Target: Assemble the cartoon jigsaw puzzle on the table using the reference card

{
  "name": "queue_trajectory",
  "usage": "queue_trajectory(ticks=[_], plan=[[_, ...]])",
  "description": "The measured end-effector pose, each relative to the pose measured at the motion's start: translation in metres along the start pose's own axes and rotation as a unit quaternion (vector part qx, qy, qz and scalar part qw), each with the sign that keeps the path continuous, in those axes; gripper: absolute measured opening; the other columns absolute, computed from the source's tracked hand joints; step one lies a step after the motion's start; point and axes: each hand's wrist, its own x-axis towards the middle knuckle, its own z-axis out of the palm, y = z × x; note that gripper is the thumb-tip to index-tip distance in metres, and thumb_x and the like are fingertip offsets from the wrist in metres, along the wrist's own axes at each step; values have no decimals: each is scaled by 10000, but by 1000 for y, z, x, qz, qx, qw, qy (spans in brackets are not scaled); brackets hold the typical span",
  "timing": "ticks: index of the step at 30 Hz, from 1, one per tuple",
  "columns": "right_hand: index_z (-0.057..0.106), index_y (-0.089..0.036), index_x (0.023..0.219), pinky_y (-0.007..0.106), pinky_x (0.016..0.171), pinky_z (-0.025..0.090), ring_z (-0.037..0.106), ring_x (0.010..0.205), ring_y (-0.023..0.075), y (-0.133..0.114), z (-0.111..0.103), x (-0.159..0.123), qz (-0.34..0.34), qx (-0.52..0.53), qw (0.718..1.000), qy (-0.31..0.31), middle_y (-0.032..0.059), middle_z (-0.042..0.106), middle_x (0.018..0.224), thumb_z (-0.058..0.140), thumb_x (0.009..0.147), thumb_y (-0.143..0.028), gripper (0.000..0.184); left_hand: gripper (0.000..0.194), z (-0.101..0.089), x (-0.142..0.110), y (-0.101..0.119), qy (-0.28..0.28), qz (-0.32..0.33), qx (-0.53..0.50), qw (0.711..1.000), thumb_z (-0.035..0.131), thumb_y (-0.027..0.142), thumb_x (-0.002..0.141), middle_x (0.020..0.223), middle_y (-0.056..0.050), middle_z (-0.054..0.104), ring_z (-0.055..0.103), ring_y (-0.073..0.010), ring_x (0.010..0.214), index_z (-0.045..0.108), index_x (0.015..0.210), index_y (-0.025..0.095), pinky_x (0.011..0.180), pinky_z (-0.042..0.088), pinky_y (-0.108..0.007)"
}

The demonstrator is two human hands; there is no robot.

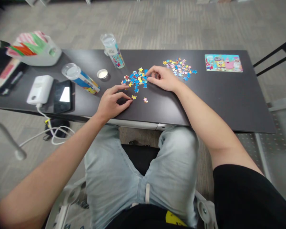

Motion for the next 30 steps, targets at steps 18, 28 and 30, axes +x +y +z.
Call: queue_trajectory(ticks=[18, 28, 30], plan=[[971, -262, 1284, 440, 964, 556, 656, 1041, 281, -40, -3, -16, -117, -41, 978, -170, 72, 719, 1202, 1042, 970, -699, 542, 359, 4, 0, 0, 7, 38, 28, 999, 770, 342, 1153, 1511, -134, 891, 810, -365, 1405, 911, 1479, 294, 1212, 633, -599], [992, -290, 1152, 481, 1017, 528, 689, 1090, 303, -45, 4, -15, -108, -53, 974, -190, 66, 735, 1195, 1008, 986, -689, 432, 226, 8, 2, -5, 17, 53, 24, 998, 816, 354, 1127, 1459, -121, 887, 800, -353, 1359, 977, 1279, 308, 1147, 616, -584], [990, -283, 1153, 464, 989, 533, 687, 1081, 297, -45, 4, -15, -111, -40, 975, -191, 68, 744, 1187, 1001, 998, -676, 423, 227, 8, 2, -6, 20, 56, 17, 998, 819, 364, 1129, 1443, -117, 887, 796, -348, 1349, 981, 1280, 312, 1148, 617, -581]])
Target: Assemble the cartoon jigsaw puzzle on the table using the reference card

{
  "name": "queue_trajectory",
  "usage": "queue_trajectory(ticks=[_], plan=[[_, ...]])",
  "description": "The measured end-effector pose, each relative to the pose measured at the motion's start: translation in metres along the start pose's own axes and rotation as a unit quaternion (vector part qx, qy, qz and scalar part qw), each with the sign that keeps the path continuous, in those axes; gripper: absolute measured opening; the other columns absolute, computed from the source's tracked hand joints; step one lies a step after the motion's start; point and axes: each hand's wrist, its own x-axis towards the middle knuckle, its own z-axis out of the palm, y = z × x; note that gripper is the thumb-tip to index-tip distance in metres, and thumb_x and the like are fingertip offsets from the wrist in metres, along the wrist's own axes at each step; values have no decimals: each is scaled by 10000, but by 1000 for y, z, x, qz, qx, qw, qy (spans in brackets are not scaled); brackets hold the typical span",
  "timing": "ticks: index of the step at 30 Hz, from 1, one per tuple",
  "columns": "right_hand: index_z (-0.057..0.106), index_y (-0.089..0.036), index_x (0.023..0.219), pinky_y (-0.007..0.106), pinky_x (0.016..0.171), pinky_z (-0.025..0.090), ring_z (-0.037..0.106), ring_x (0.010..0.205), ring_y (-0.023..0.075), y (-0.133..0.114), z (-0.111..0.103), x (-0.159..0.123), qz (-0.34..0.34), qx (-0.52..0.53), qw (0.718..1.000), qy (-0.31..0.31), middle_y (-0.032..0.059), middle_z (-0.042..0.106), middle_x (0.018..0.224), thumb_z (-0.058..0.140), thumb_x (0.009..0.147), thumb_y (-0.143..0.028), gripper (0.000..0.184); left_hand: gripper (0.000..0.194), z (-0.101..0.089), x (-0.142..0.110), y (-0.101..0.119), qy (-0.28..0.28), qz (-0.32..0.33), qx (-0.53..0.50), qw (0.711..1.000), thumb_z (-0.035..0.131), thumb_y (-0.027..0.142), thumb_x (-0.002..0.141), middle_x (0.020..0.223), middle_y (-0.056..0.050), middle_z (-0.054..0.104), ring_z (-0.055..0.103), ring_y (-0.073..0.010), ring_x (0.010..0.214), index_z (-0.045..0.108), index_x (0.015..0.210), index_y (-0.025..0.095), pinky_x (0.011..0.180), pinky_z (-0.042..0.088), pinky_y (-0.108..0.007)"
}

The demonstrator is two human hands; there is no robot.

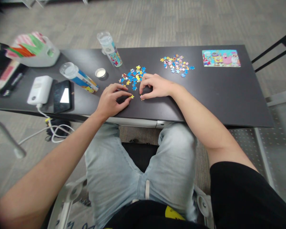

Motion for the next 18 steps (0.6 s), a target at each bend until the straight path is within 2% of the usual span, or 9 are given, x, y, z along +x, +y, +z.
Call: queue_trajectory(ticks=[5, 12, 18], plan=[[987, -266, 1203, 444, 965, 542, 660, 1046, 280, 2, -2, -1, -5, 17, 1000, -9, 69, 743, 1194, 1051, 952, -691, 498, 248, -1, 1, 1, -16, -7, -4, 1000, 808, 398, 1143, 1451, -112, 878, 774, -345, 1337, 994, 1295, 336, 1175, 613, -589], [983, -311, 1145, 477, 1055, 522, 659, 1071, 287, -5, -3, 0, 19, 1, 999, -32, 54, 749, 1190, 1033, 970, -675, 407, 281, -4, 4, 6, -36, -26, -5, 999, 789, 433, 1145, 1468, -119, 875, 769, -355, 1352, 1001, 1311, 352, 1214, 612, -609], [985, -295, 1139, 486, 1059, 504, 681, 1060, 292, -11, 0, 1, 17, 4, 999, -47, 57, 752, 1159, 1029, 975, -725, 462, 309, -4, 4, 6, -39, -33, 0, 999, 768, 438, 1149, 1476, -126, 871, 776, -364, 1369, 980, 1349, 336, 1215, 609, -609]])
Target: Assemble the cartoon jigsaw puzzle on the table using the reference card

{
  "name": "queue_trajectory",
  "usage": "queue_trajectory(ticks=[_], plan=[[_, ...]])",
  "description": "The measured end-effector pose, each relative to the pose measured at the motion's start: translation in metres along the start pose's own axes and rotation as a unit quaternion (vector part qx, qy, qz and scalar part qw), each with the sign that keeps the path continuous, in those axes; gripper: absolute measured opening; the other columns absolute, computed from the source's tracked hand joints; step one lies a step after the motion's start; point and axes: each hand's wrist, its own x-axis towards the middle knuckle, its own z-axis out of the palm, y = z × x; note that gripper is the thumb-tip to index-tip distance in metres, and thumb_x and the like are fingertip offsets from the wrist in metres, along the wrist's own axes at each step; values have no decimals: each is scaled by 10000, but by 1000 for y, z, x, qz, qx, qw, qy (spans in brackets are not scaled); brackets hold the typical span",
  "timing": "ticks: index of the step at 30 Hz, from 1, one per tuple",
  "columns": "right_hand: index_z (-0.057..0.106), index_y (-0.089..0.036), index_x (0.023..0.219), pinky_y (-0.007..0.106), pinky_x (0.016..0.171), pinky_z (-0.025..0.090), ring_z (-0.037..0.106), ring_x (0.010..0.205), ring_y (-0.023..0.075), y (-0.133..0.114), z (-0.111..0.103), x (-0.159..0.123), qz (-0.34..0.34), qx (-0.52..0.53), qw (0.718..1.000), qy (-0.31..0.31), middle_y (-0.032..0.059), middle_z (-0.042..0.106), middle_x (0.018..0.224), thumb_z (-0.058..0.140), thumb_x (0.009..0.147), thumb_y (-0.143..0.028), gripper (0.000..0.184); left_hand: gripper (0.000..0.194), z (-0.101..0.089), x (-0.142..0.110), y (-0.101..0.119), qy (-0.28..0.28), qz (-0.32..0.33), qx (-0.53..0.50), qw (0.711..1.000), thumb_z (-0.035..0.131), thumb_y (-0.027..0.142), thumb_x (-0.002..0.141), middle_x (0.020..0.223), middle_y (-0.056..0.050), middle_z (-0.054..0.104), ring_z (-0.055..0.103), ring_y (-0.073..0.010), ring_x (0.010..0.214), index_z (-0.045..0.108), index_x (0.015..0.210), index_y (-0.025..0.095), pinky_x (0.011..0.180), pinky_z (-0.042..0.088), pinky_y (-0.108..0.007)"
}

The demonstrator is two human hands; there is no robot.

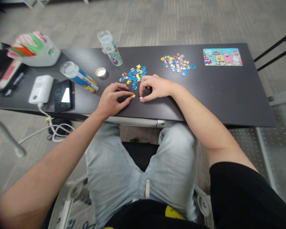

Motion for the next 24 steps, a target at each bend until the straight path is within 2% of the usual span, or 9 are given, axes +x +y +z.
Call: queue_trajectory(ticks=[3, 6, 9, 11, 15, 19, 24], plan=[[996, -272, 1257, 462, 998, 532, 681, 1023, 283, 4, 5, 2, -23, 7, 999, 21, 72, 753, 1174, 999, 1010, -751, 539, 418, -1, 0, 1, 1, -14, 11, 1000, 750, 406, 1134, 1499, -145, 854, 771, -385, 1411, 904, 1506, 293, 1237, 604, -607], [1001, -294, 1435, 476, 1010, 561, 693, 1058, 298, 12, 13, 6, -54, -17, 997, 51, 96, 758, 1230, 880, 1133, -704, 523, 494, -1, -1, 2, 17, -35, 35, 999, 724, 383, 1124, 1520, -169, 842, 764, -408, 1458, 819, 1588, 244, 1243, 604, -604], [1032, -347, 1439, 523, 1098, 557, 705, 1127, 314, 19, 16, 9, -75, -57, 994, 58, 98, 740, 1239, 810, 1203, -671, 458, 522, 3, -1, 1, 36, -52, 55, 997, 747, 410, 1103, 1570, -195, 825, 756, -436, 1489, 774, 1591, 225, 1253, 599, -611], [1055, -349, 1383, 527, 1100, 557, 711, 1131, 313, 22, 12, 8, -76, -54, 994, 57, 94, 722, 1227, 811, 1208, -725, 481, 521, 6, -1, -2, 52, -66, 61, 995, 773, 418, 1083, 1592, -200, 817, 753, -448, 1479, 758, 1572, 238, 1259, 593, -619], [1076, -356, 1205, 500, 1023, 563, 682, 1066, 297, 24, -3, -1, -40, -15, 997, 71, 72, 706, 1146, 890, 1108, -903, 587, 476, 12, -2, -8, 74, -86, 65, 991, 768, 412, 1084, 1575, -202, 812, 745, -453, 1450, 752, 1534, 258, 1251, 592, -638], [1059, -370, 1041, 483, 952, 548, 643, 993, 284, 21, -13, -8, 1, 21, 996, 82, 54, 714, 1087, 992, 982, -946, 583, 495, 16, -2, -12, 82, -92, 69, 990, 773, 388, 1072, 1580, -201, 796, 731, -453, 1455, 766, 1552, 265, 1238, 605, -660], [1045, -364, 977, 458, 905, 550, 646, 1016, 294, 9, -23, -11, 33, 35, 999, 25, 63, 720, 1083, 1054, 889, -958, 600, 454, 16, -2, -11, 90, -91, 62, 990, 791, 369, 1063, 1586, -177, 804, 732, -445, 1455, 821, 1510, 295, 1245, 612, -688]])
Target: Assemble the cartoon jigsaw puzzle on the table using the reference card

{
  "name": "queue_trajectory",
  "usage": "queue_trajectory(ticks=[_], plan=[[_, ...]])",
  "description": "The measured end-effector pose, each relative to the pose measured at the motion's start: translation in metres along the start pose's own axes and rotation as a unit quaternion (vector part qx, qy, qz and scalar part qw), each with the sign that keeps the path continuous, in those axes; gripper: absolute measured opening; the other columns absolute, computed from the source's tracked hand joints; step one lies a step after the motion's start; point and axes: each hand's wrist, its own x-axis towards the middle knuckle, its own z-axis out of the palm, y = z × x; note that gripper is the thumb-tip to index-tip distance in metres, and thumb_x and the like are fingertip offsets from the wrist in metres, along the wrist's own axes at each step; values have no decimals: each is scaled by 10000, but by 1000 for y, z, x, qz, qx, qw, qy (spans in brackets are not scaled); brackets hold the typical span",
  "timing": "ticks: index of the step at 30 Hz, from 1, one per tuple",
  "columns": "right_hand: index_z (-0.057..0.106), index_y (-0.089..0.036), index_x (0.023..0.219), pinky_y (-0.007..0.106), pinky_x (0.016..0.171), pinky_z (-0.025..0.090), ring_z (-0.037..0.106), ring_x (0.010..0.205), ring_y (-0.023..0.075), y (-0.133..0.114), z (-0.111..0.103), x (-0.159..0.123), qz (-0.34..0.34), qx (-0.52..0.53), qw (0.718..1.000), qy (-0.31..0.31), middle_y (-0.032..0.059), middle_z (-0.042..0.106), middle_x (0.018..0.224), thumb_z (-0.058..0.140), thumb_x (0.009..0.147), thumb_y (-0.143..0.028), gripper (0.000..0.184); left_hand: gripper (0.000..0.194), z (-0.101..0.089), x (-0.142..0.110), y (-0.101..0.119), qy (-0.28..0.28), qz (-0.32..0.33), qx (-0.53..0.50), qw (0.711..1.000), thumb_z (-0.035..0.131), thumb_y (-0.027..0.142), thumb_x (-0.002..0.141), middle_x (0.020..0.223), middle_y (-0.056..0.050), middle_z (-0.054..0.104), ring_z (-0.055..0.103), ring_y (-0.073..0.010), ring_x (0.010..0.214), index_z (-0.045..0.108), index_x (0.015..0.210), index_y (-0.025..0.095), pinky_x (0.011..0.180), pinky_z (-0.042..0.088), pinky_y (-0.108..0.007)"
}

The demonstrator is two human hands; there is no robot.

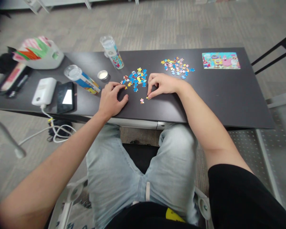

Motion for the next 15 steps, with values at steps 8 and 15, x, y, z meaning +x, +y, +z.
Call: queue_trajectory(ticks=[8, 15], plan=[[997, -311, 1105, 454, 916, 566, 635, 958, 274, 11, -6, -4, 17, -22, 1000, 15, 60, 762, 1105, 1013, 960, -836, 544, 328, -14, 2, 6, -49, 34, -23, 998, 751, 353, 1119, 1497, -144, 892, 776, -393, 1449, 877, 1415, 287, 1246, 614, -640], [932, -301, 1410, 513, 1018, 620, 684, 991, 301, 36, 26, 18, 32, -117, 978, 169, 88, 751, 1215, 905, 1098, -693, 502, 343, -14, 3, 6, -69, 58, -48, 995, 703, 339, 1162, 1476, -111, 924, 792, -358, 1418, 932, 1416, 313, 1236, 629, -611]])
